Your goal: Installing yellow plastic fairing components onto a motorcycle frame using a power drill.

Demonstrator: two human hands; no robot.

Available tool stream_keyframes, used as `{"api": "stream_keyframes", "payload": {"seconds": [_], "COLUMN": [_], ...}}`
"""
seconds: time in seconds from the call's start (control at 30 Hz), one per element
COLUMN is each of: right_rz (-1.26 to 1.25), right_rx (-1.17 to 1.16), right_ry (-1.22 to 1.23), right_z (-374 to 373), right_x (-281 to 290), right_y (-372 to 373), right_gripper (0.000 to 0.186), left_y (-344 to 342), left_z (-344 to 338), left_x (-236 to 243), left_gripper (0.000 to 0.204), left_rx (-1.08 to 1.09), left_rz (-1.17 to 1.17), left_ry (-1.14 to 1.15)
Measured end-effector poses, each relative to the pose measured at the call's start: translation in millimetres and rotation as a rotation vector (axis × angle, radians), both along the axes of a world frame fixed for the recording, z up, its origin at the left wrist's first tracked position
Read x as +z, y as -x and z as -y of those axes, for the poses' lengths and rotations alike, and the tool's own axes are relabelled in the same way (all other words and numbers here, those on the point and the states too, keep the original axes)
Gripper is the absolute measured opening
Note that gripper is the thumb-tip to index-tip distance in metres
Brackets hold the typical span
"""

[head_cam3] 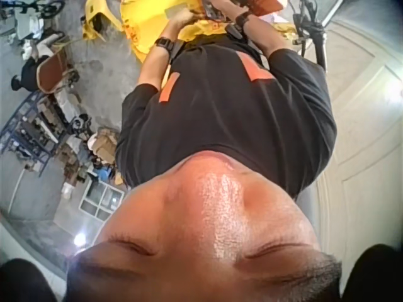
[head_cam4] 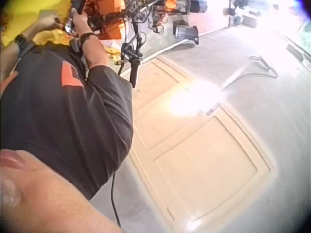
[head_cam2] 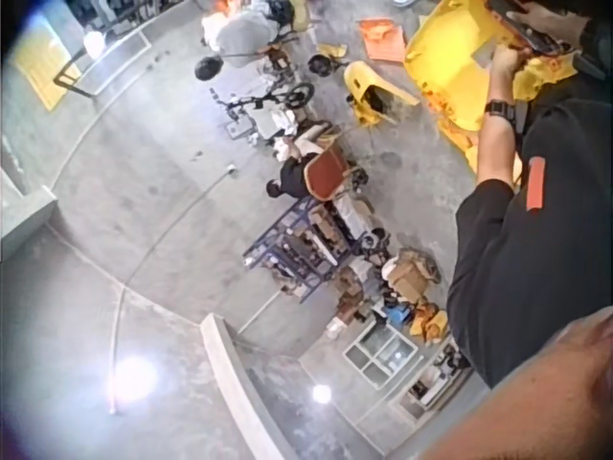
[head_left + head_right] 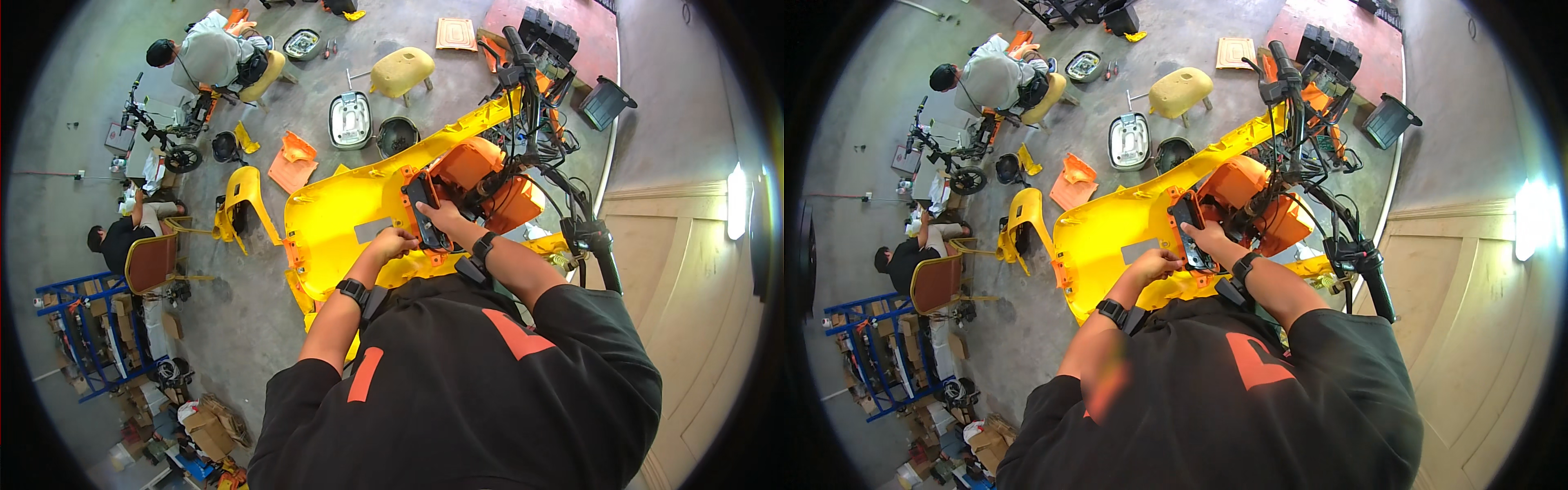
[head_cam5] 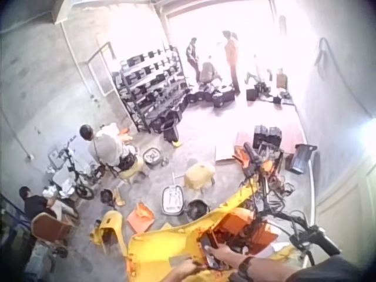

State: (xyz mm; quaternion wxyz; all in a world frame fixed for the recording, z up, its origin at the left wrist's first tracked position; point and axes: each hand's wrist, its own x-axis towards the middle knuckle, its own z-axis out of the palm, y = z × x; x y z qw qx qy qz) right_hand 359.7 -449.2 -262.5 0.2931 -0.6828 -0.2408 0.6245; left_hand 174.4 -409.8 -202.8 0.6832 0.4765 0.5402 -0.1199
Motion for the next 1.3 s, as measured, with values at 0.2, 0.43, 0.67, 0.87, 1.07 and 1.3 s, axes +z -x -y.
{"api": "stream_keyframes", "payload": {"seconds": [0.2,0.43,0.67,0.87,1.07,1.3], "right_rz": [0.005,-0.021,0.023,-0.069,-0.034,-0.024], "right_rx": [0.002,-0.043,-0.019,-0.103,-0.096,-0.100], "right_ry": [-0.044,-0.048,-0.236,-0.024,0.019,0.004], "right_z": [-3,-8,-3,2,0,-5], "right_x": [5,18,-10,17,62,41], "right_y": [0,-6,8,7,2,8], "right_gripper": [0.064,0.063,0.050,0.046,0.051,0.056], "left_y": [-10,-23,1,2,-3,2], "left_z": [2,-11,-9,3,-6,-14], "left_x": [-16,-18,-50,-44,-27,-36], "left_gripper": [0.019,0.019,0.022,0.027,0.022,0.023], "left_rx": [-0.032,-0.198,-0.554,-0.576,-0.607,-0.811], "left_rz": [-0.023,-0.048,0.124,0.185,0.252,0.266], "left_ry": [-0.082,-0.181,-0.564,-0.676,-0.778,-0.911]}}
